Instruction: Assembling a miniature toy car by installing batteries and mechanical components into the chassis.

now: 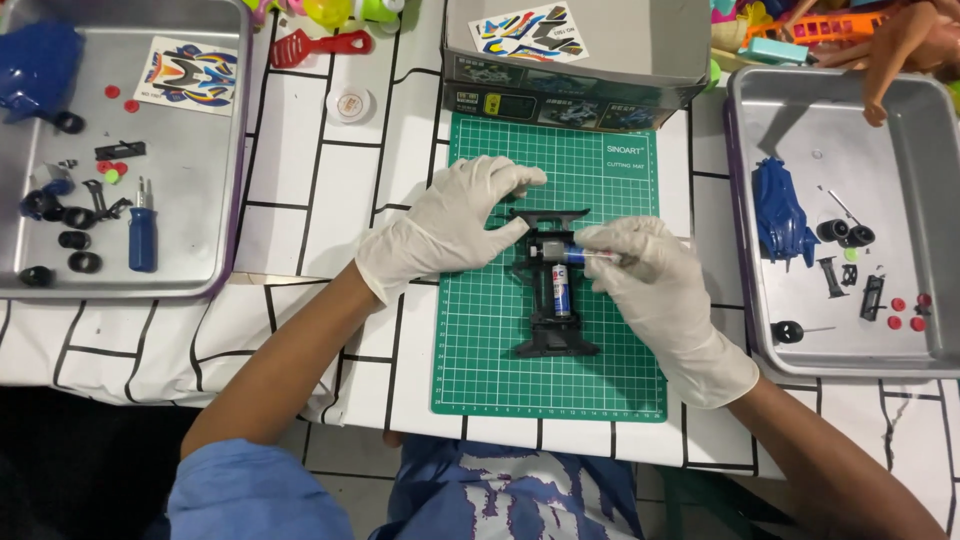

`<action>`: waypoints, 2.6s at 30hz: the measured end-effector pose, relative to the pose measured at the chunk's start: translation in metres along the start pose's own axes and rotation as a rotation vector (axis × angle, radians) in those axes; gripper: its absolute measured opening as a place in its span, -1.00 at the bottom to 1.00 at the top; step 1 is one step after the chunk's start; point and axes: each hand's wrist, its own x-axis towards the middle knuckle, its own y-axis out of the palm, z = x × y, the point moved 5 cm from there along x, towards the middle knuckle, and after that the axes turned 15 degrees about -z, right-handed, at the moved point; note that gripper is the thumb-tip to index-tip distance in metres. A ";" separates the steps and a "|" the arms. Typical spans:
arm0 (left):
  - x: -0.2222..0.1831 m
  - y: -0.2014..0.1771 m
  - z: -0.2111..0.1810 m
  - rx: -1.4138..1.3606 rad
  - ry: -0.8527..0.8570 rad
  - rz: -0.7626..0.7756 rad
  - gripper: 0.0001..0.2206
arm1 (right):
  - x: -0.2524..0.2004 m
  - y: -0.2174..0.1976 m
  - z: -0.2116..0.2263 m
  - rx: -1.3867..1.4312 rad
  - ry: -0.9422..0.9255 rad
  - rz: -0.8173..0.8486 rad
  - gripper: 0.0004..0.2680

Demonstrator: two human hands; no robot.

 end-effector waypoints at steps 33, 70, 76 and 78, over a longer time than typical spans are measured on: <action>-0.008 0.022 0.025 0.188 0.090 0.076 -0.73 | -0.041 0.025 -0.028 -0.470 -0.971 0.393 -0.90; -0.054 -0.032 -0.037 0.795 -0.104 0.206 -0.54 | 0.015 -0.008 -0.007 -0.752 -0.653 0.430 -0.41; -0.061 -0.022 -0.076 0.398 -0.175 0.314 -0.56 | 0.024 -0.026 -0.032 -0.761 -0.612 0.152 -0.50; -0.053 -0.022 -0.068 0.284 -0.189 0.246 -0.58 | 0.021 -0.029 -0.031 -0.756 -0.555 0.084 -0.53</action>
